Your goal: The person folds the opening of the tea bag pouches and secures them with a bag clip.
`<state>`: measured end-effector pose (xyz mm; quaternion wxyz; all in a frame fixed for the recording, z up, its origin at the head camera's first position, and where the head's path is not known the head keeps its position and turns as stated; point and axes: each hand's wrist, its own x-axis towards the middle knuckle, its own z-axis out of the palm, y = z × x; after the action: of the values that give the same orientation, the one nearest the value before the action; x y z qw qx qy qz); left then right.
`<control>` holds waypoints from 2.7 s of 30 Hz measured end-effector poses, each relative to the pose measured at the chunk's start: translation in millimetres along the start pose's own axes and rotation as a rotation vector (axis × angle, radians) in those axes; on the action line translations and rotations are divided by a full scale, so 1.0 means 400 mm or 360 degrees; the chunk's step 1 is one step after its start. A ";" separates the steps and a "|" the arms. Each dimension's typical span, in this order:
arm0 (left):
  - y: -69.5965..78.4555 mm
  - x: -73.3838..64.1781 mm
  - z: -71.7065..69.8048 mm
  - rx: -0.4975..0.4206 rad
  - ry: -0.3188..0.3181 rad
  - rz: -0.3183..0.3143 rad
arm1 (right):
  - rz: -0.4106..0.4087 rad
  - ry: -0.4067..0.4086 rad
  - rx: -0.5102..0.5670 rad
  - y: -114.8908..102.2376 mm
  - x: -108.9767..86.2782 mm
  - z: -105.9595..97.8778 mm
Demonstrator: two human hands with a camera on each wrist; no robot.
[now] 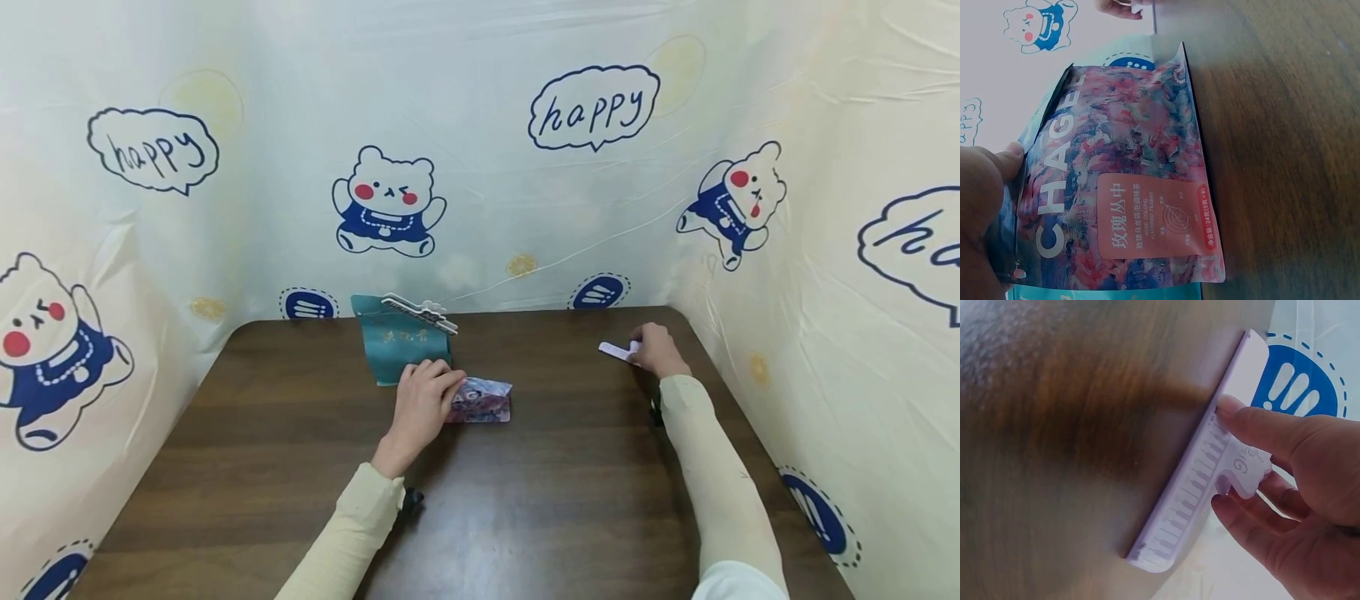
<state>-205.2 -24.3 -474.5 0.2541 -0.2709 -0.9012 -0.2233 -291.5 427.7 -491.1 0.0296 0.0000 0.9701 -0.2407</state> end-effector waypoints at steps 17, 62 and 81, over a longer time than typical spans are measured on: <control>-0.005 -0.003 -0.001 -0.0002 -0.0038 -0.0017 | -0.0128 0.0082 0.0061 -0.072 -0.035 -0.020; -0.008 -0.008 0.008 0.0006 0.0003 -0.0019 | -0.0815 -0.0051 0.0589 -0.393 -0.186 0.060; -0.004 -0.007 0.001 0.0016 -0.0011 -0.0023 | -0.1010 -0.0007 0.0605 -0.424 -0.207 0.096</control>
<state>-204.0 -26.3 -476.7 0.2506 -0.2640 -0.9051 -0.2197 -208.9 260.8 -441.0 -0.0450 -0.2959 0.8597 -0.4140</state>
